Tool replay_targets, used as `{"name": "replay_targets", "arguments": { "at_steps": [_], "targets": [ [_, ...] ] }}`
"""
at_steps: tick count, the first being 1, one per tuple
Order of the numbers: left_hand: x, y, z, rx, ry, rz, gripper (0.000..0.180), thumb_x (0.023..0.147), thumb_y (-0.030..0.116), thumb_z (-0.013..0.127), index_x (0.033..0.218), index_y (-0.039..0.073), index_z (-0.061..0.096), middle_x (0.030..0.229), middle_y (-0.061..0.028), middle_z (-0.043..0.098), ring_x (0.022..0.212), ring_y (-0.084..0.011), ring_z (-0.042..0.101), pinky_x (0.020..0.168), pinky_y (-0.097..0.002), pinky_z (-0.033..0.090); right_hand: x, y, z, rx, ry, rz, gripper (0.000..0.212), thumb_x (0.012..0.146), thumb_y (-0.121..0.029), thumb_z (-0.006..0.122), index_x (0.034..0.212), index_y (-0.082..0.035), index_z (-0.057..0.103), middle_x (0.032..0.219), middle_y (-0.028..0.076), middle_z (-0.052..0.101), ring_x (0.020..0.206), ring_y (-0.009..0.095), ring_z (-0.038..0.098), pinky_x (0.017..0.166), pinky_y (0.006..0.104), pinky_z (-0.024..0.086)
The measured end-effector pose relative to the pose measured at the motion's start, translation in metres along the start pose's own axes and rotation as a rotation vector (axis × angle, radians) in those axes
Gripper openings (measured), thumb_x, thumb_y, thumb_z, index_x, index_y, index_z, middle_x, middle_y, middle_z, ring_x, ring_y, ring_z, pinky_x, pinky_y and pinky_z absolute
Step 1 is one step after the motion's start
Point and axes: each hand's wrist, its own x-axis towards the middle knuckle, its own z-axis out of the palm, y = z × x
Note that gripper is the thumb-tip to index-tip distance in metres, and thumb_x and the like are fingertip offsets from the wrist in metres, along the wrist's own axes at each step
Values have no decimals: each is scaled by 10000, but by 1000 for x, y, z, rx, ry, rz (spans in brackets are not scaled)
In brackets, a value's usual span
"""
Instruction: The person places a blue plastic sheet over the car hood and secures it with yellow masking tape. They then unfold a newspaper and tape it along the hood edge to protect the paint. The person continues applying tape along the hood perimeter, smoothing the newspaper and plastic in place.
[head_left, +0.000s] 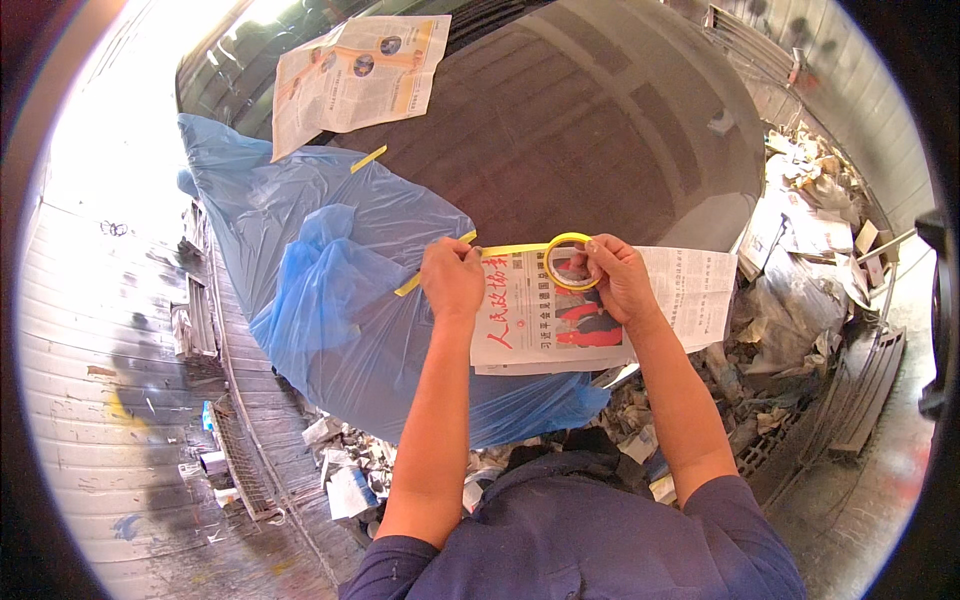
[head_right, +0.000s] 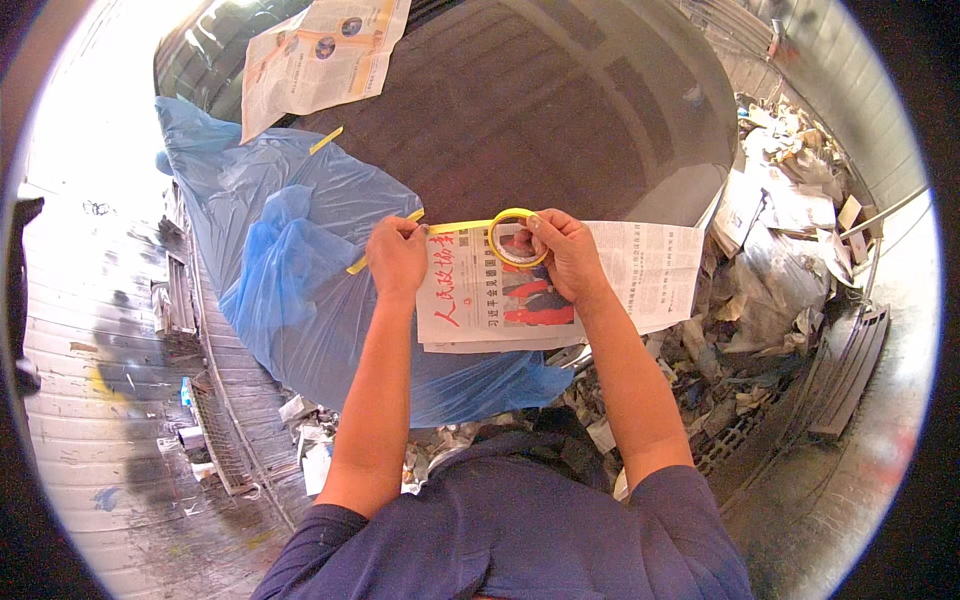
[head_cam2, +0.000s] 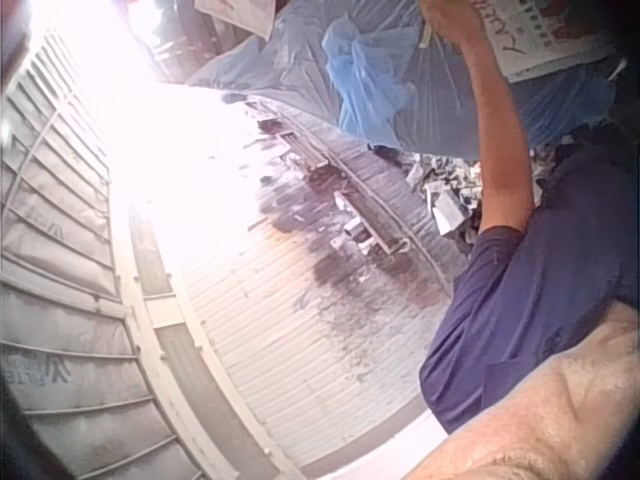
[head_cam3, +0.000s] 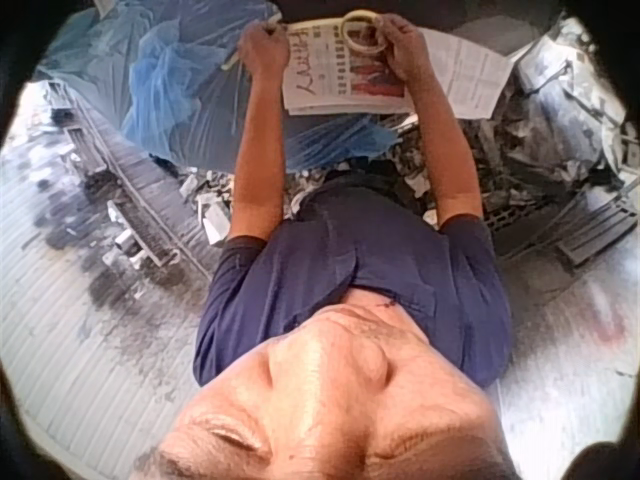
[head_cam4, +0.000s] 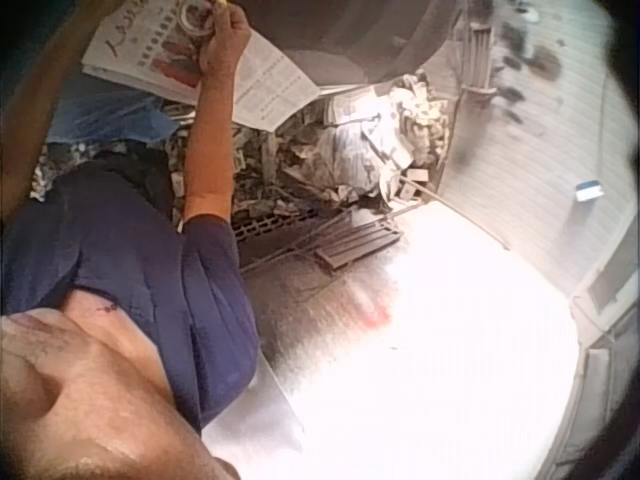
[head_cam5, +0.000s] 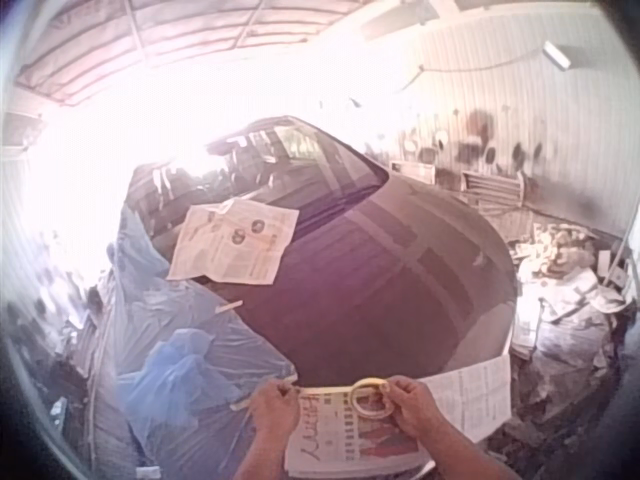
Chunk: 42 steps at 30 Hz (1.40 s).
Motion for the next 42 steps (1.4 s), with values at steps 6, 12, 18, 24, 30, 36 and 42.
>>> {"name": "replay_targets", "arguments": {
  "at_steps": [6, 12, 18, 24, 30, 36, 42],
  "targets": [
    [-8, 1, -12, 88, 74, 241, 283, 1010, 98, 701, 1270, 0, 652, 1221, -243, 714, 1157, -430, 688, 1008, -535, 540, 1, -2, 0, 43, -1, 27, 120, 1111, -119, 701, 1035, -30, 729, 809, 35, 686, 862, 173, 746, 804, 328, 622],
    [-69, 25, 5, 261, -257, 540, 741, 1063, 257, 681, 1656, -91, 404, 1713, -282, 455, 1633, -426, 384, 1370, -511, 277, 4, -18, 7, -47, -5, 120, 202, 1114, -166, 704, 984, -12, 721, 757, -2, 615, 791, 134, 690, 759, 303, 602],
    [-72, 25, 7, 360, -303, 565, 962, 1006, 420, 773, 1680, -118, 346, 1771, -299, 355, 1691, -429, 261, 1395, -544, 177, 8, -126, -49, -770, 57, 133, 330, 1016, -368, 829, 1009, -38, 823, 816, 3, 699, 710, 95, 587, 676, 258, 471],
    [-75, 31, 6, 379, -314, 577, 1026, 962, 434, 818, 1675, -129, 341, 1773, -310, 336, 1690, -442, 252, 1400, -546, 160, -53, -252, -190, -1326, 251, 107, 324, 909, -360, 911, 809, -65, 820, 678, -26, 642, 622, 92, 516, 589, 292, 395],
    [-75, 30, 8, 419, -318, 573, 1036, 947, 419, 830, 1677, -123, 333, 1781, -308, 321, 1689, -445, 248, 1401, -534, 164, -68, -257, -239, -1513, 448, -51, 399, 844, -434, 934, 839, -47, 836, 668, 32, 664, 624, 129, 547, 589, 348, 433],
    [-74, 33, 6, 443, -337, 574, 1028, 944, 414, 828, 1673, -123, 342, 1783, -311, 315, 1689, -451, 244, 1400, -535, 166, -61, -208, -261, -1634, 573, -76, 423, 892, -451, 891, 871, -39, 803, 741, 123, 732, 682, 254, 669, 679, 427, 542],
    [-76, 35, 8, 447, -327, 582, 1029, 949, 408, 822, 1674, -134, 332, 1780, -320, 312, 1686, -459, 242, 1399, -544, 162, -62, -181, -268, -1804, 634, -125, 476, 936, -576, 792, 947, -102, 824, 900, 198, 780, 955, 401, 754, 867, 528, 597]
  ]
}}
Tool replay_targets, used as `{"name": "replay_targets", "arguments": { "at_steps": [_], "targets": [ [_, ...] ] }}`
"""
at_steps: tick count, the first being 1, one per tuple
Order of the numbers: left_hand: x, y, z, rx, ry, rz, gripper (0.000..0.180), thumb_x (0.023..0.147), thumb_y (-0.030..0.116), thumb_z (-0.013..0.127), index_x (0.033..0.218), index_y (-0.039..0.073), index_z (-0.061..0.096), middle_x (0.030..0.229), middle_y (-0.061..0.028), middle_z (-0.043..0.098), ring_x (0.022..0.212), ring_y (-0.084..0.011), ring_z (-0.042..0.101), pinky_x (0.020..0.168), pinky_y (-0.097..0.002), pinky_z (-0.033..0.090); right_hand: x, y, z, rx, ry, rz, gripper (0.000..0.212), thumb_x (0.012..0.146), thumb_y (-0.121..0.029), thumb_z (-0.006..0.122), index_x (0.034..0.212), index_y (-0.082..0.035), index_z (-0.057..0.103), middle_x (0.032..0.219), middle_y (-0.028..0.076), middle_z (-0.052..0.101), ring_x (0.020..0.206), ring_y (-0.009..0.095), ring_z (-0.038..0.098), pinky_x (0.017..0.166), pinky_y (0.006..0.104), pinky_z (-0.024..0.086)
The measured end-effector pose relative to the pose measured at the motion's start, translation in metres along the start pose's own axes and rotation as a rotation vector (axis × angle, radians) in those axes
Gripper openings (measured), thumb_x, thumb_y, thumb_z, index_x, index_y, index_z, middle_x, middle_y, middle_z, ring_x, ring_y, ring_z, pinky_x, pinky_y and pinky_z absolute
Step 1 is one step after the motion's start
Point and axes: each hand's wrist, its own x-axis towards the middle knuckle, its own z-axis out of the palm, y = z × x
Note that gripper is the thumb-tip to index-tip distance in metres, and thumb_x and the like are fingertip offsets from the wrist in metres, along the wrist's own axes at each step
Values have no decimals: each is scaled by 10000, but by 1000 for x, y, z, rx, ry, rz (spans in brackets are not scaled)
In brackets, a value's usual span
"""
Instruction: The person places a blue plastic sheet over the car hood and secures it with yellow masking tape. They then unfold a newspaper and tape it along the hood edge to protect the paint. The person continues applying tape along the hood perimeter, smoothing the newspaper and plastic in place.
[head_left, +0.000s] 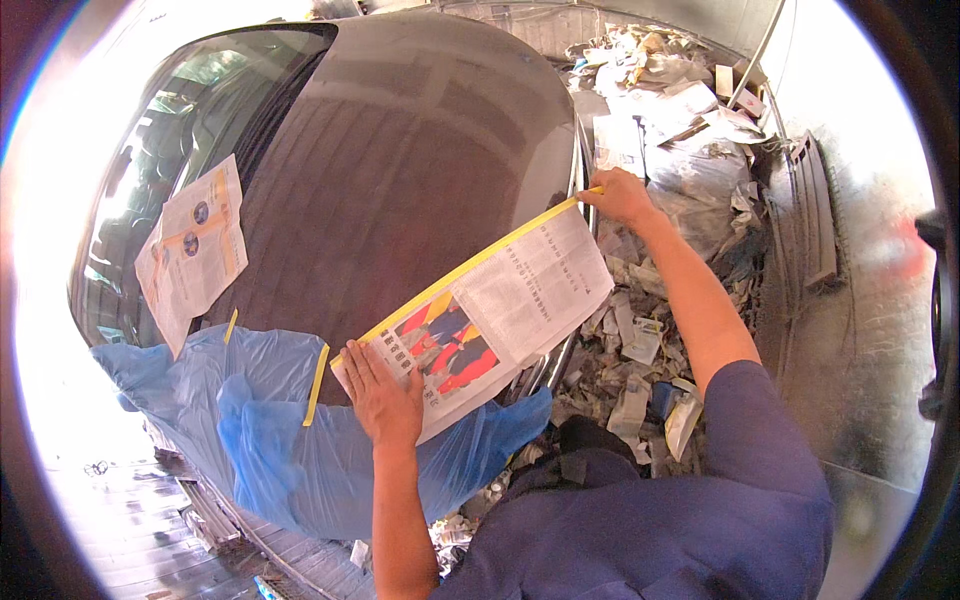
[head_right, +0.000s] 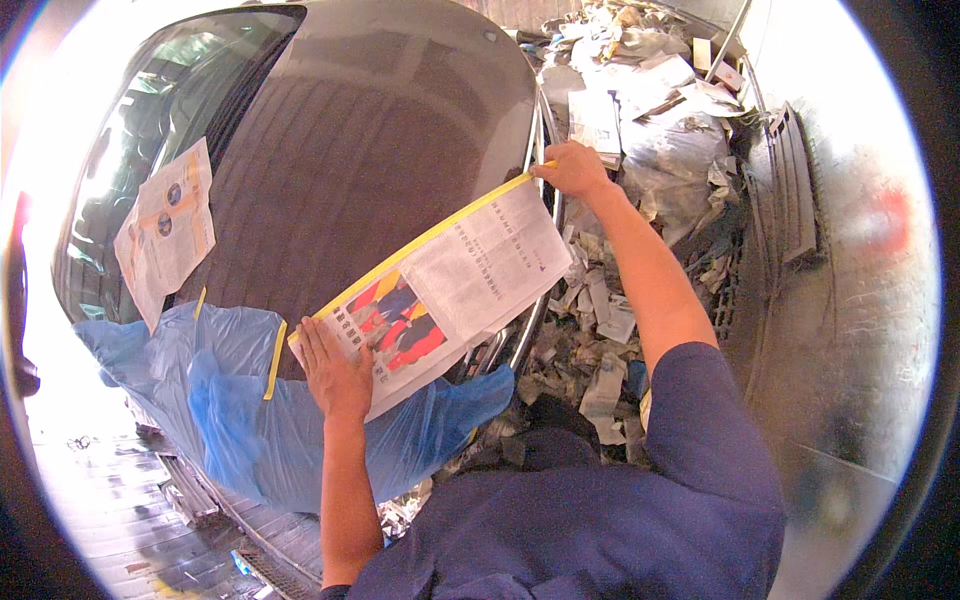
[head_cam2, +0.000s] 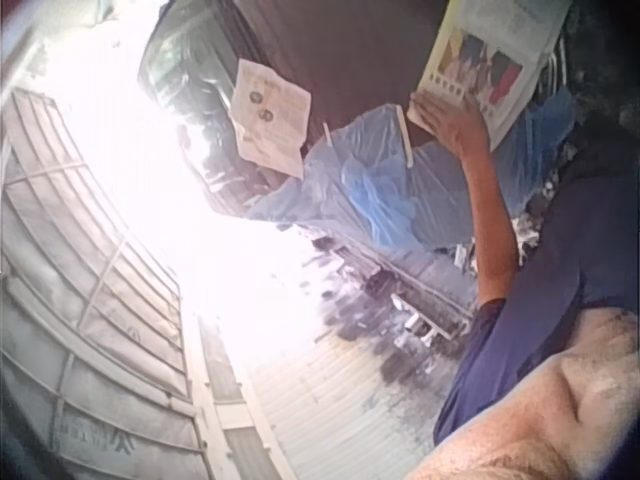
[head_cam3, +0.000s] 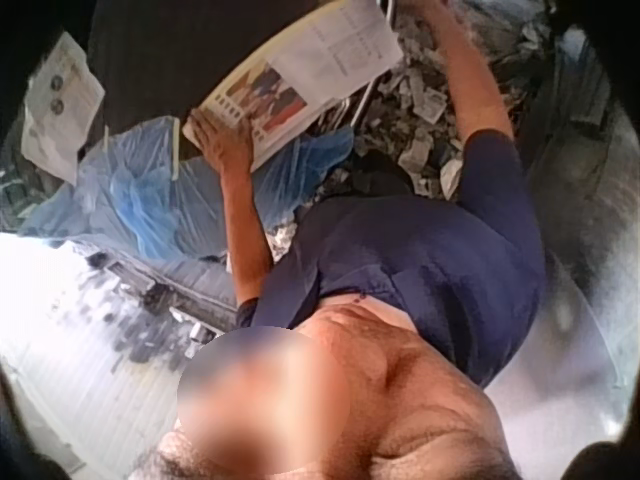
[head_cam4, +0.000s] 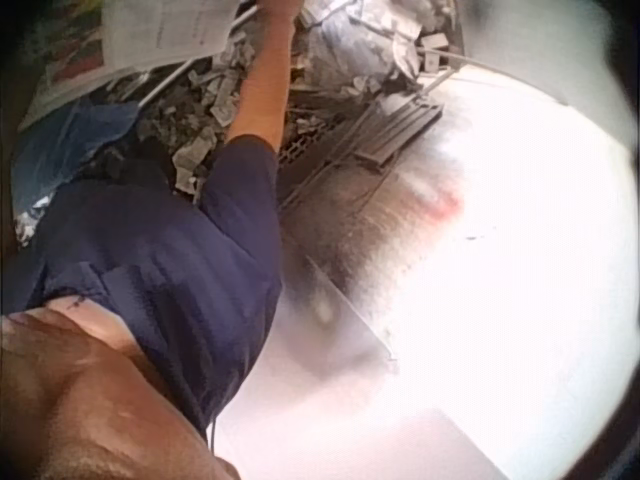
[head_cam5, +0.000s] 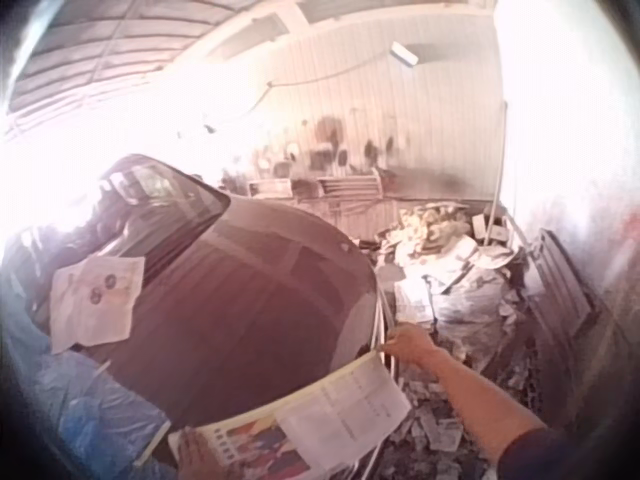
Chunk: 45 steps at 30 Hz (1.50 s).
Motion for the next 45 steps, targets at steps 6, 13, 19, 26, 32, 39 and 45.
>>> {"name": "replay_targets", "arguments": {
  "at_steps": [6, 13, 19, 26, 32, 39, 45],
  "targets": [
    [-1, -1, 0, -2, -8, 2, 1019, 956, 396, 816, 1680, -127, 325, 1791, -307, 297, 1692, -450, 231, 1402, -536, 157, -7, -11, 17, -61, 33, -13, 390, 1013, -443, 730, 996, -58, 789, 1068, 187, 784, 1084, 407, 713, 958, 551, 567],
    [-2, 0, -3, -9, -14, -6, 1011, 960, 387, 820, 1683, -119, 326, 1799, -294, 289, 1696, -447, 220, 1402, -530, 161, -17, -24, 50, -73, 65, 117, 353, 1059, -383, 651, 1109, -55, 771, 1164, 171, 778, 1216, 373, 657, 1060, 579, 507],
    [0, 4, -1, -24, 11, 21, 1016, 953, 375, 821, 1682, -126, 320, 1793, -310, 290, 1691, -456, 232, 1399, -538, 170, -6, -8, 80, 158, 111, 551, 424, 1002, -388, 657, 1084, 6, 788, 1151, 251, 794, 1158, 448, 729, 1021, 591, 549],
    [-6, -4, 0, -13, 54, 34, 1009, 958, 381, 806, 1674, -142, 323, 1782, -321, 305, 1687, -462, 240, 1396, -546, 173, -27, -7, 71, 641, 320, 572, 355, 1055, -319, 699, 1238, -44, 832, 1166, 162, 829, 974, 328, 781, 881, 455, 607],
    [-1, 0, 3, -48, 47, 36, 1008, 962, 383, 800, 1678, -138, 320, 1786, -317, 302, 1689, -463, 234, 1398, -548, 164, -17, 12, 74, 1039, -14, 640, 335, 1082, -319, 712, 1239, -52, 838, 1067, 36, 780, 881, 194, 689, 804, 366, 534],
    [-3, -2, -4, -45, 30, 18, 984, 974, 373, 794, 1672, -141, 327, 1784, -319, 304, 1689, -465, 236, 1396, -554, 166, -9, -40, 61, 1164, -119, 856, 474, 992, -434, 835, 1195, -7, 806, 1133, 98, 765, 976, 240, 663, 941, 370, 475],
    [-6, -4, -6, -63, 56, 33, 964, 983, 376, 789, 1666, -139, 344, 1775, -320, 323, 1688, -458, 244, 1395, -553, 174, -2, -23, 79, 1449, -225, 783, 384, 1024, -290, 813, 1247, 20, 780, 1189, 188, 786, 1003, 310, 745, 936, 444, 555]
  ]
}}
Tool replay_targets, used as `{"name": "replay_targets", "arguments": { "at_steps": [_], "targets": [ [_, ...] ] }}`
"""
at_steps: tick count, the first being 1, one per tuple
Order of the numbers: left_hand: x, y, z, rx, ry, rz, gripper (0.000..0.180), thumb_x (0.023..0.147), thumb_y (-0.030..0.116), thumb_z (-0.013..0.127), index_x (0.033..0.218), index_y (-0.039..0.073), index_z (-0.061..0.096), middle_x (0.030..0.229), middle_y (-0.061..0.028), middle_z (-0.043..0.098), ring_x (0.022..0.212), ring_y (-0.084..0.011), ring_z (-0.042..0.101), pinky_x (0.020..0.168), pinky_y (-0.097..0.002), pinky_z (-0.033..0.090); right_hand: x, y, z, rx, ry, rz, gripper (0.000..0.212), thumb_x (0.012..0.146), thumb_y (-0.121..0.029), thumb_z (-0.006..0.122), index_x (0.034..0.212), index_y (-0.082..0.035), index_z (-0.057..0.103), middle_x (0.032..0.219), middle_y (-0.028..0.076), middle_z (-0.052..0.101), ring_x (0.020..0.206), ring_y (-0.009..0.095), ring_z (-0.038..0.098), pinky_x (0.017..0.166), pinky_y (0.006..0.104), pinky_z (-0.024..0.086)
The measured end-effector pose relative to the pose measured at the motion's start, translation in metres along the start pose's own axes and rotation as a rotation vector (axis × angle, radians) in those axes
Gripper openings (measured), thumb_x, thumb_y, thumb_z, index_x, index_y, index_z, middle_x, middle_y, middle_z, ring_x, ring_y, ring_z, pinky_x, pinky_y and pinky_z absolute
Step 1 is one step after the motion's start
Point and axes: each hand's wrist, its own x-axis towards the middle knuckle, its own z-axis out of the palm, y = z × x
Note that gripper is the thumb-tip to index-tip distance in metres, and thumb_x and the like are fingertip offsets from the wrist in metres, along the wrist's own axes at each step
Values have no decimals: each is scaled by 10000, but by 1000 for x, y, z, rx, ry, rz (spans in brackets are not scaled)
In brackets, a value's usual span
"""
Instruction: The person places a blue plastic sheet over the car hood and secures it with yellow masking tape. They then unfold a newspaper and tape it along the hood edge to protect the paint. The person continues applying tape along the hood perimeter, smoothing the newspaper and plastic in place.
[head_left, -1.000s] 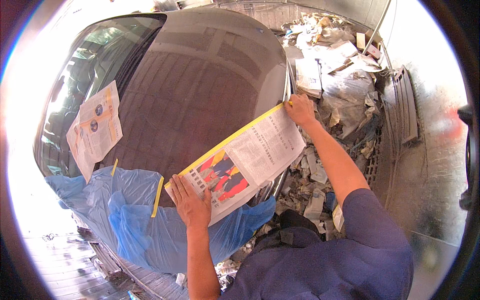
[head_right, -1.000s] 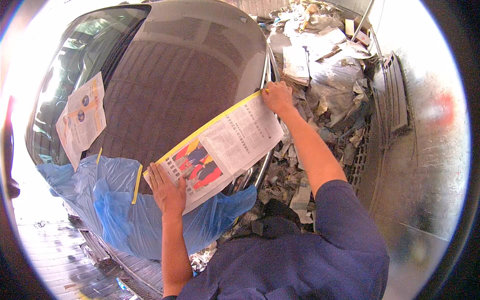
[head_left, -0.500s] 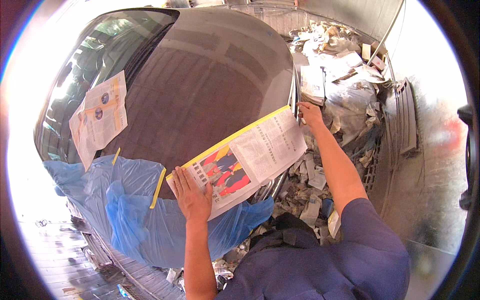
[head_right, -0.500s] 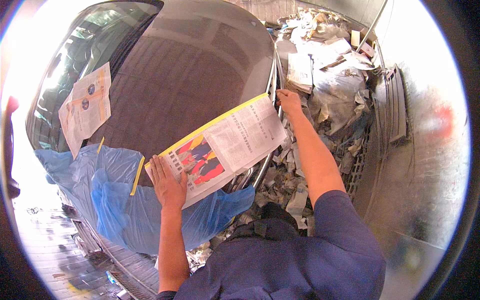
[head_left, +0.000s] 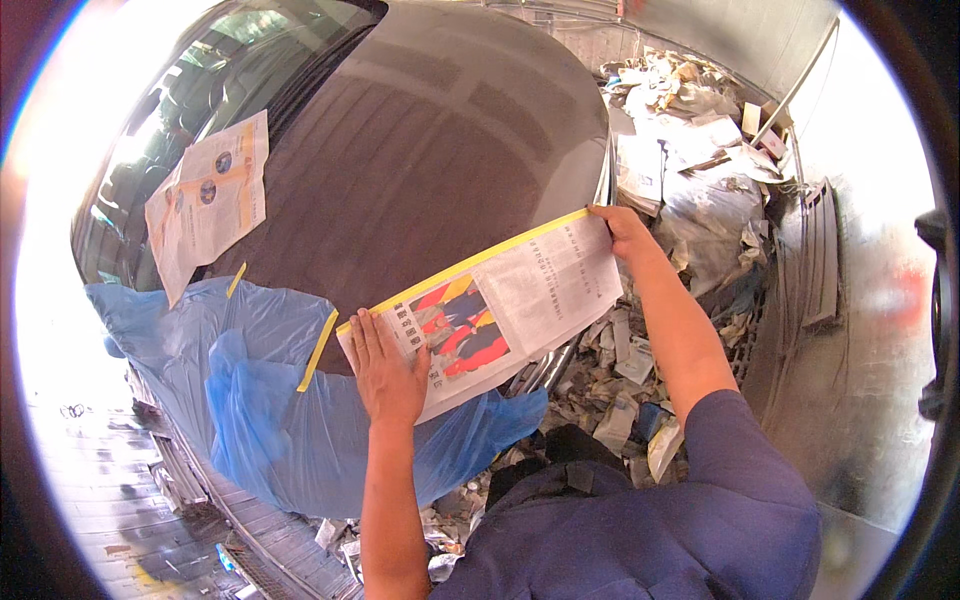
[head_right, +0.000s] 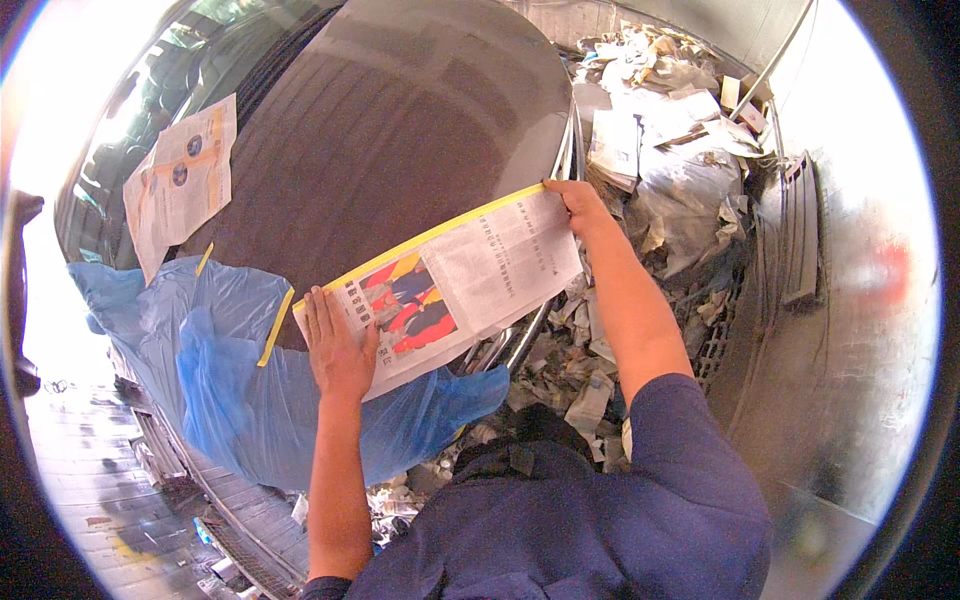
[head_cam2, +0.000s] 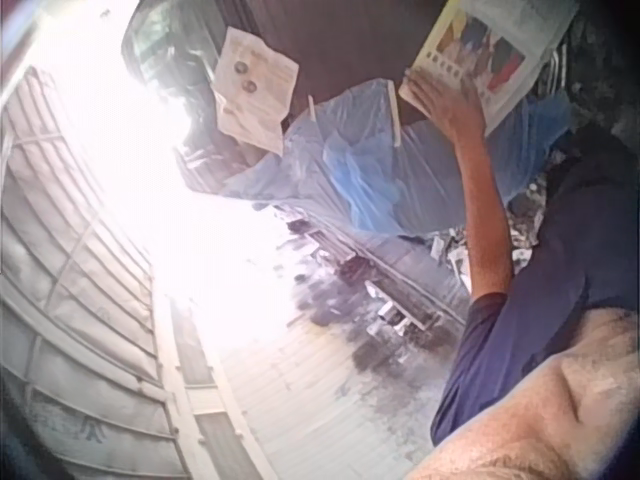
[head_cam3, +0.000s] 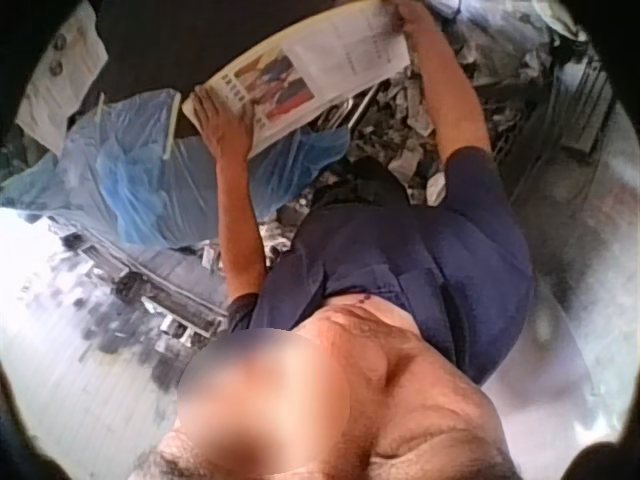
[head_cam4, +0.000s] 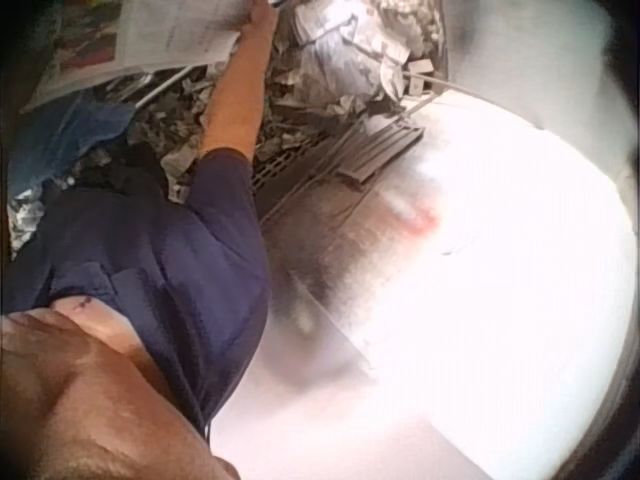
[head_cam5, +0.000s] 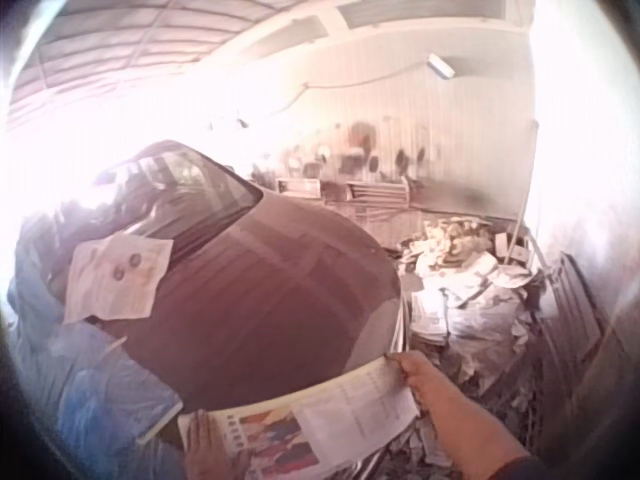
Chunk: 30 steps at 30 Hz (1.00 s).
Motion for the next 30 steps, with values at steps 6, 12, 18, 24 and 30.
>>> {"name": "replay_targets", "arguments": {
  "at_steps": [6, 12, 18, 24, 30],
  "targets": [
    [4, 4, 4, -35, 15, 5, 944, 983, 365, 796, 1661, -130, 363, 1767, -317, 339, 1687, -451, 252, 1393, -547, 186, -18, -21, -30, -237, 22, -310, 305, 1033, -269, 799, 1172, 0, 759, 1039, 78, 762, 904, 192, 672, 835, 371, 534],
    [-6, -14, -2, -122, 89, 13, 895, 989, 311, 794, 1670, -93, 378, 1763, -308, 352, 1681, -439, 274, 1388, -549, 199, -181, -70, -16, -597, 101, -717, 292, 1075, -315, 747, 1120, -28, 723, 904, -30, 601, 822, 105, 501, 736, 288, 433],
    [6, 35, -70, -412, 193, 320, 693, 980, 201, 777, 1604, 47, 517, 1678, -210, 490, 1617, -383, 386, 1372, -553, 238, -384, -59, -16, -669, -216, -1035, 191, 1054, -205, 766, 1005, -72, 637, 1064, 32, 637, 946, 129, 591, 905, 310, 512],
    [-37, 64, -90, -553, 70, 562, 140, 948, 175, 769, 1057, 97, 728, 1055, -125, 740, 1115, -368, 704, 1140, -523, 493, -476, -30, -43, -636, -261, -1248, 253, 1032, -225, 797, 957, -78, 604, 1054, 72, 625, 1011, 213, 609, 1035, 445, 536],
    [-198, 107, -84, -782, 163, 512, 109, 912, 175, 759, 920, 97, 682, 922, -105, 695, 930, -360, 687, 794, -498, 559, -548, -51, -100, -644, -294, -1223, 282, 1033, -286, 800, 964, -110, 590, 1064, 84, 613, 1027, 223, 599, 1036, 469, 511]
  ]
}}
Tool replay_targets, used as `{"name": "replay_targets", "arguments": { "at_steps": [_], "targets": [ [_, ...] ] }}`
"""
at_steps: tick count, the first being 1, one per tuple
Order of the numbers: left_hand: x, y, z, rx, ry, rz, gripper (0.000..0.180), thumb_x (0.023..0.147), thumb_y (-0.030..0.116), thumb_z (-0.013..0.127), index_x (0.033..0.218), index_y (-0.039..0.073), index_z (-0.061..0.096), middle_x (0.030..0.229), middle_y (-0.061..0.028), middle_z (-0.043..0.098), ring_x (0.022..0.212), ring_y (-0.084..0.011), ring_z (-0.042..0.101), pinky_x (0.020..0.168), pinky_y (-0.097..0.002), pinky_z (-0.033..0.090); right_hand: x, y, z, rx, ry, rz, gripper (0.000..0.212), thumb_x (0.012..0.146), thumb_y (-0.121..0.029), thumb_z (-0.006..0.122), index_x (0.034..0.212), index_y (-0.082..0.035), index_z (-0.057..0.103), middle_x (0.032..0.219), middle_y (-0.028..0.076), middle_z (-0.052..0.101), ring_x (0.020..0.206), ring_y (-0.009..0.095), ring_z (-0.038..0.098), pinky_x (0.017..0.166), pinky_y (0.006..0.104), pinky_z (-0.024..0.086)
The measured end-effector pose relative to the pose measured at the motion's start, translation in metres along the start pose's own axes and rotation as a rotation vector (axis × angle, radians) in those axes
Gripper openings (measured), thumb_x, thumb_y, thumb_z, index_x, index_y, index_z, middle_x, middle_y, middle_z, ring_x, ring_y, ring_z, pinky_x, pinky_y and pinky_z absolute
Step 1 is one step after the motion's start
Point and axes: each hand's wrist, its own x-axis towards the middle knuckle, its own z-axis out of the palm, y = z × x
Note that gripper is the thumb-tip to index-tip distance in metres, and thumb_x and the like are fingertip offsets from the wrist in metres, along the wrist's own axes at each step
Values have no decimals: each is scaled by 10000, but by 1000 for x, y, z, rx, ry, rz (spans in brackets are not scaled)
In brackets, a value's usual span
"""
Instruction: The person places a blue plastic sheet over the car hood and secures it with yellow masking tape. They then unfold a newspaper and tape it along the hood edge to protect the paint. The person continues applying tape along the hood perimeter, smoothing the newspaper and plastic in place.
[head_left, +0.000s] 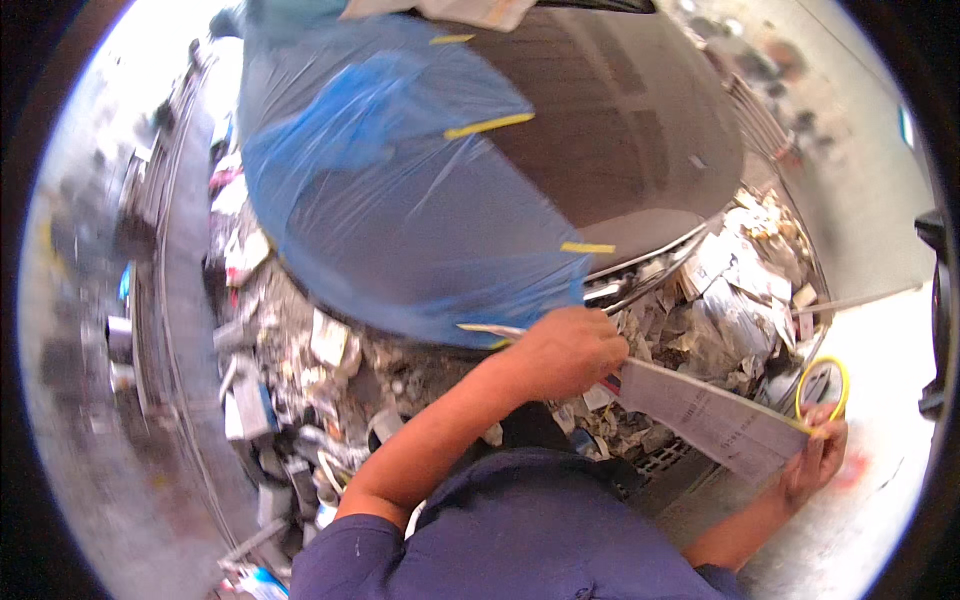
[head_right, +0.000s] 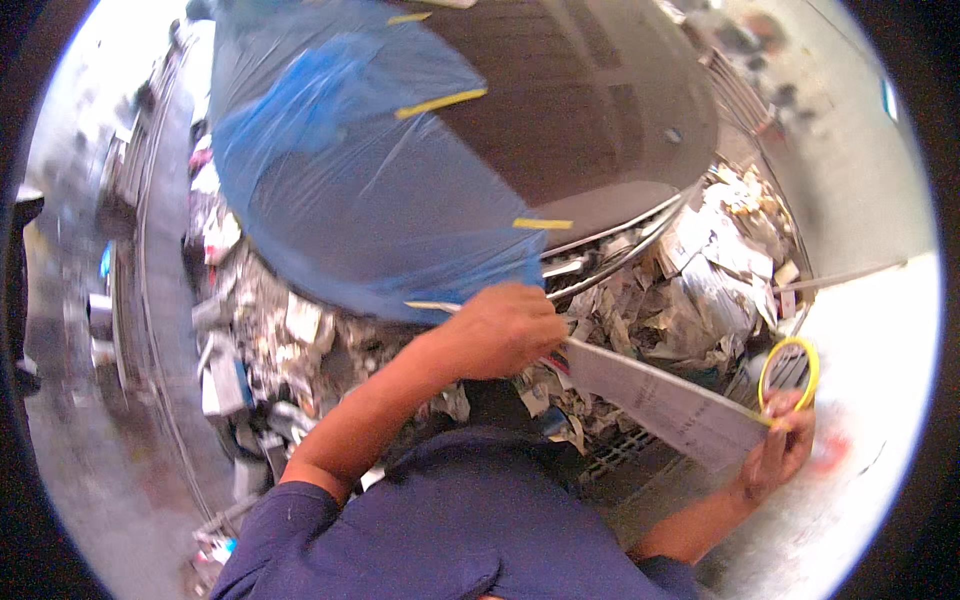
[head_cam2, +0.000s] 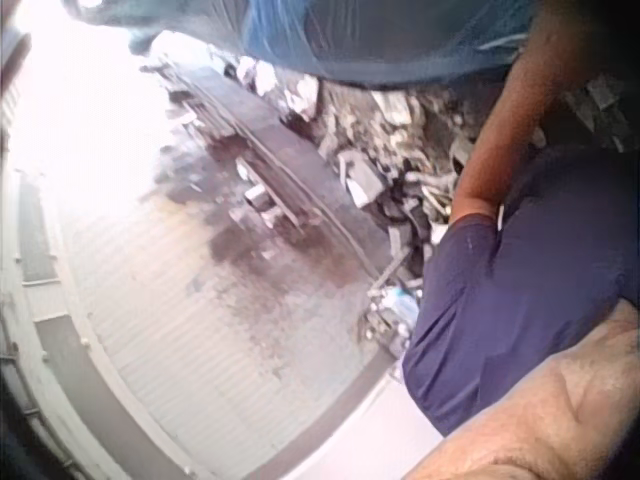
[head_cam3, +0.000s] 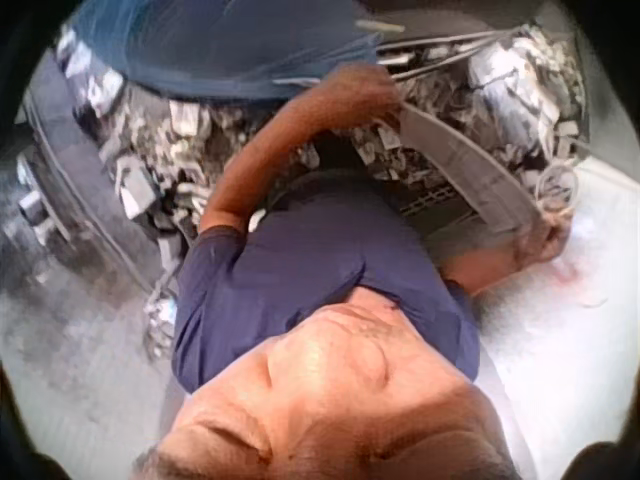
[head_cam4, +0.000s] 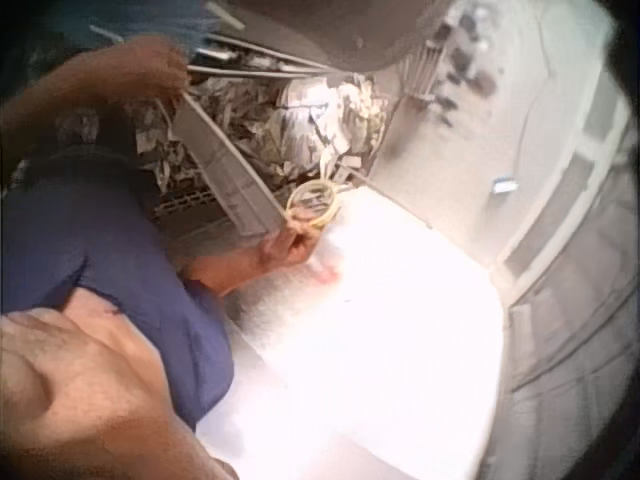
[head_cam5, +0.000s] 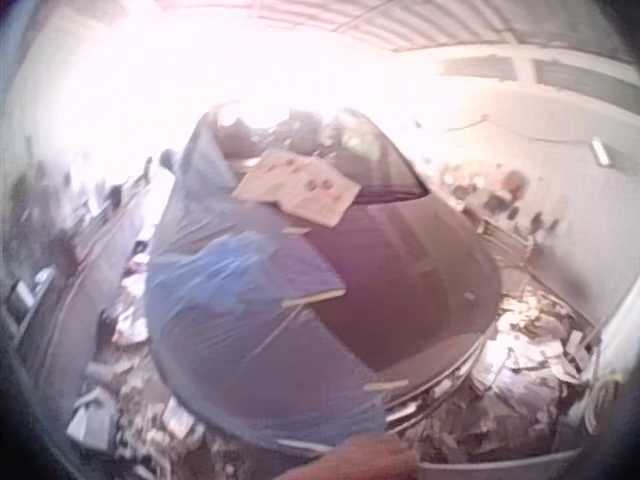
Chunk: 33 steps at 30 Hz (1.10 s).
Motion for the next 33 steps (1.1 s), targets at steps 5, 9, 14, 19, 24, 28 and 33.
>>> {"name": "replay_targets", "arguments": {
  "at_steps": [5, 9, 14, 19, 24, 28, 33],
  "targets": [
    [-120, 8, 68, 38, 81, -238, 97, 900, 154, 756, 969, 93, 723, 963, -93, 714, 982, -342, 684, 823, -488, 563, 12, -11, 77, -26, -495, 25, 307, 934, -254, 898, 910, -83, 645, 983, 80, 648, 943, 243, 646, 921, 459, 556],
    [-218, 5, 90, 51, 130, -585, 159, 920, 138, 749, 1074, 105, 770, 1027, -86, 741, 1041, -343, 692, 877, -491, 578, 8, 13, 169, -24, -801, 252, 230, 925, -163, 901, 933, -39, 706, 1035, 97, 678, 1000, 245, 678, 922, 392, 551],
    [-331, 17, 128, 124, 299, -1061, 225, 908, 108, 747, 1127, 95, 795, 1078, -102, 756, 1069, -373, 692, 915, -508, 581, -22, 60, 266, -105, -1231, 48, 177, 913, -73, 867, 1016, -65, 723, 1039, 112, 716, 980, 295, 707, 889, 424, 557],
    [-390, 39, 149, 261, 417, -1369, 212, 889, 107, 756, 1087, 101, 830, 1029, -107, 766, 1057, -362, 687, 935, -505, 576, -70, 136, 309, -125, -1470, -97, 194, 934, -83, 850, 1069, -54, 713, 1029, 142, 714, 983, 364, 701, 885, 441, 555],
    [-439, 26, 168, 284, 629, -1481, 221, 846, -20, 764, 1043, 77, 786, 1054, -145, 740, 1078, -400, 682, 937, -524, 553, -99, 190, 321, -192, -1539, -7, 203, 949, -99, 842, 1094, -48, 709, 1073, 161, 705, 1027, 385, 692, 909, 449, 546],
    [-484, -13, 200, 361, 673, -1499, 191, 844, 27, 787, 1026, 81, 771, 1025, -140, 725, 1075, -397, 679, 982, -533, 526, -129, 225, 335, -241, -1553, 66, 172, 976, -101, 805, 1105, -48, 703, 1085, 153, 694, 1010, 343, 687, 896, 424, 544],
    [-537, -71, 222, 479, 666, -1436, 157, 830, 69, 802, 972, 80, 738, 970, -141, 696, 1011, -401, 661, 988, -523, 521, -202, 309, 362, -265, -1446, 289, 173, 986, -77, 778, 1125, -36, 684, 1099, 120, 645, 988, 245, 648, 879, 360, 529]
  ]
}}
